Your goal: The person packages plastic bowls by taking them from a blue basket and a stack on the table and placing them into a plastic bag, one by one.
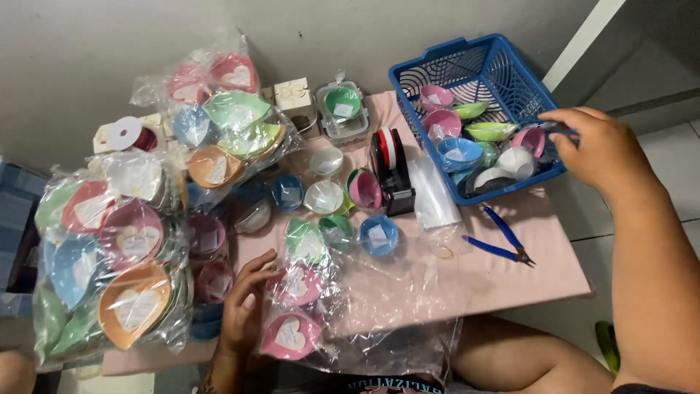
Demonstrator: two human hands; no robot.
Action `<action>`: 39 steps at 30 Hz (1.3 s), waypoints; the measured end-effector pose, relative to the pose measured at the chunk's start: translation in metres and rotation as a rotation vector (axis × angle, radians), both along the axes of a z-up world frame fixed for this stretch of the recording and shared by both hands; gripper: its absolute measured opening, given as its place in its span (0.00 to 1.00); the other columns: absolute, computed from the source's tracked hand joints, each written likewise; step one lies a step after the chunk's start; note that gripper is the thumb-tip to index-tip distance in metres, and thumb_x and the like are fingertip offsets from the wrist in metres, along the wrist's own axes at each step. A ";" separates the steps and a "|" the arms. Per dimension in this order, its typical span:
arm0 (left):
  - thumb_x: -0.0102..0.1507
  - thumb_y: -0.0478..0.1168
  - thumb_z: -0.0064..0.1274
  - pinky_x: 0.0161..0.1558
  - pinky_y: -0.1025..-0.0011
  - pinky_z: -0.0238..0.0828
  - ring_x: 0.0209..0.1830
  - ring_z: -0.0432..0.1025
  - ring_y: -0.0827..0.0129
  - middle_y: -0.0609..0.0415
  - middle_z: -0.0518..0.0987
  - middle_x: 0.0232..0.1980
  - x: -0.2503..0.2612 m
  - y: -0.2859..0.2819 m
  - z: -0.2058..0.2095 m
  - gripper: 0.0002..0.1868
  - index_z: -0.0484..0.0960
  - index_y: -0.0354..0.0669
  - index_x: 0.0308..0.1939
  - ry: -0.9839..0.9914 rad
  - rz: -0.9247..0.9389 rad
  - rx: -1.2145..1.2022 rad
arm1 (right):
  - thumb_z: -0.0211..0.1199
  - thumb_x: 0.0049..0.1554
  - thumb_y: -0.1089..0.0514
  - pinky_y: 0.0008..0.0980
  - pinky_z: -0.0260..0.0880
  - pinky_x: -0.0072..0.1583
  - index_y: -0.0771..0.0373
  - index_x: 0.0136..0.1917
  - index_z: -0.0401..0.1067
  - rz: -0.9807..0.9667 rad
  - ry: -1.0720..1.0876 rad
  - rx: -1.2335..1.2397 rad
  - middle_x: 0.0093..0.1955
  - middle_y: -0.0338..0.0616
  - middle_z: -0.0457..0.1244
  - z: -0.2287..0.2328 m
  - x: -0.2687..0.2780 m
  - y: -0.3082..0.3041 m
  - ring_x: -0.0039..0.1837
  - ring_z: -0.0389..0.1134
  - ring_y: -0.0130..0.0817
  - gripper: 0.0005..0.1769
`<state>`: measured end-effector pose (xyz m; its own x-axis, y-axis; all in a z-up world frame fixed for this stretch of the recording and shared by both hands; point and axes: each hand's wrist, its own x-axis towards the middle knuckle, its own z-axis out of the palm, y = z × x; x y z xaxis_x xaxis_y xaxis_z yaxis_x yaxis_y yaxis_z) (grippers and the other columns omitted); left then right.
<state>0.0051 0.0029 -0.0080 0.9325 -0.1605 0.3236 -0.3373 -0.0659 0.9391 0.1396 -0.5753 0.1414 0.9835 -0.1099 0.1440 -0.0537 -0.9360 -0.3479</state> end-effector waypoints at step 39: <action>0.69 0.57 0.45 0.72 0.45 0.67 0.74 0.71 0.43 0.36 0.80 0.64 0.006 0.011 -0.031 0.26 0.87 0.38 0.48 0.018 0.112 0.075 | 0.56 0.62 0.45 0.51 0.67 0.61 0.56 0.77 0.68 -0.111 0.438 -0.001 0.74 0.53 0.63 -0.062 0.200 0.020 0.69 0.66 0.57 0.32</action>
